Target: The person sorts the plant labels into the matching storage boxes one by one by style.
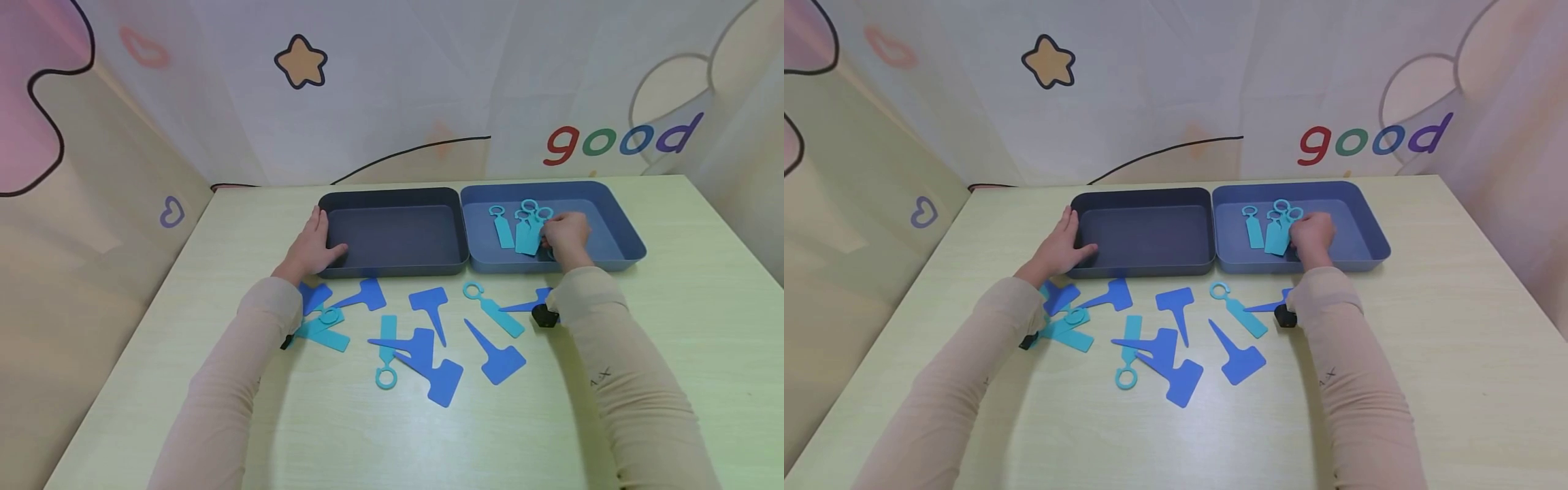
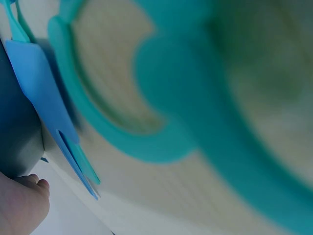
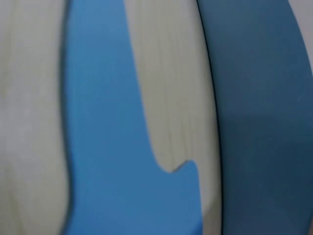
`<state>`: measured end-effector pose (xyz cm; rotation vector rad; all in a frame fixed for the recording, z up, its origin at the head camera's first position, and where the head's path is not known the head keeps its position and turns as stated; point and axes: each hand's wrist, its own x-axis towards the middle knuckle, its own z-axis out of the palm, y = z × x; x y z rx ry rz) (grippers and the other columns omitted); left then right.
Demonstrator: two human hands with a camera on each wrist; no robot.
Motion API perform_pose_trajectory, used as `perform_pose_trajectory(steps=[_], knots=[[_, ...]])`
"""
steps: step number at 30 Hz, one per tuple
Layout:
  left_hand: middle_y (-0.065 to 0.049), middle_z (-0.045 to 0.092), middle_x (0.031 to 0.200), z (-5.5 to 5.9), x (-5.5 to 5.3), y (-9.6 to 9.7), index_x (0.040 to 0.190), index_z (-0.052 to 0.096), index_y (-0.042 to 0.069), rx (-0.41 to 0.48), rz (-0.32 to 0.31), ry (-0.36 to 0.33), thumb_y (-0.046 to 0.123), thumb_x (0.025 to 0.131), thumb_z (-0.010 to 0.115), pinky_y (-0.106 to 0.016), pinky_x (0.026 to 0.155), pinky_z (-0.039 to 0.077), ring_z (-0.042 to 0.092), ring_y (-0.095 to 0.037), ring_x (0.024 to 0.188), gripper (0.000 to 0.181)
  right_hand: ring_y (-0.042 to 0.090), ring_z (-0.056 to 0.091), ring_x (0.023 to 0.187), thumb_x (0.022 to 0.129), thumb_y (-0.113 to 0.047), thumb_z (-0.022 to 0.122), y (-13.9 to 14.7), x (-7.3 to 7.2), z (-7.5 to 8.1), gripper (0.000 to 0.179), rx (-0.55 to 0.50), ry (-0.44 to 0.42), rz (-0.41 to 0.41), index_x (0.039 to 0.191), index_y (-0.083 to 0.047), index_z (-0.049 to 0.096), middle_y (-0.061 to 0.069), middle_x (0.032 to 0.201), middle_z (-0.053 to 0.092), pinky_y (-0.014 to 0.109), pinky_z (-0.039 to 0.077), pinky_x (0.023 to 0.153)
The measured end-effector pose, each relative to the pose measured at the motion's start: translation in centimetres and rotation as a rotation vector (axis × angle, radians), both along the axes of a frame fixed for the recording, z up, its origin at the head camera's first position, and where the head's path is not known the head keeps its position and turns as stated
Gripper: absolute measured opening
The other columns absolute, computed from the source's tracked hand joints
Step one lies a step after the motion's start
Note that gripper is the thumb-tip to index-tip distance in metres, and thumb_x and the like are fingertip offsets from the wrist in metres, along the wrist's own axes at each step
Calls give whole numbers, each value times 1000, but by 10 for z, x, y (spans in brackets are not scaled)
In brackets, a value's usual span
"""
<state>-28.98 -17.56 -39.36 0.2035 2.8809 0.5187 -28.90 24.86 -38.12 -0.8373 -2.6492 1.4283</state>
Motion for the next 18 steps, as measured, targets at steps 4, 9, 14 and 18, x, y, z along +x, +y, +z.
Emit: perform_pose_trajectory(steps=[4, 9, 14, 18], knots=[[-19, -13, 165, 0, 0, 0, 155, -6, -4, 1, -1, -2, 42, 100, 48, -46, 125, 13, 0, -34, 154, 90, 7, 49, 43, 90, -1, 52, 2, -1, 1, 16, 0, -25, 5, 101, 3, 64, -7, 45, 48, 25, 43, 48], [-19, -13, 165, 0, 0, 1, 155, -6, -4, 1, -3, -1, 42, 100, 48, -46, 125, 13, -1, -34, 154, 90, 8, 49, 42, 90, -2, 52, 3, -2, 2, 11, 17, -60, 28, 84, -1, 61, -6, 40, 47, 27, 40, 46], [-18, -13, 165, 0, -1, 0, 155, -6, -4, 0, -1, 1, 42, 100, 49, -45, 125, 13, 0, -33, 154, 90, 8, 49, 43, 90, -3, 51, 3, -1, 1, 19, 33, -55, 47, 101, 5, 65, -7, 42, 47, 26, 42, 47], [-18, -14, 165, 0, 0, 0, 155, -6, -4, -3, -2, -2, 42, 100, 48, -46, 125, 13, -1, -34, 154, 90, 7, 48, 45, 92, -5, 51, 2, 0, 1, 33, 28, -39, 43, 120, 7, 62, -4, 53, 50, 25, 43, 48]])
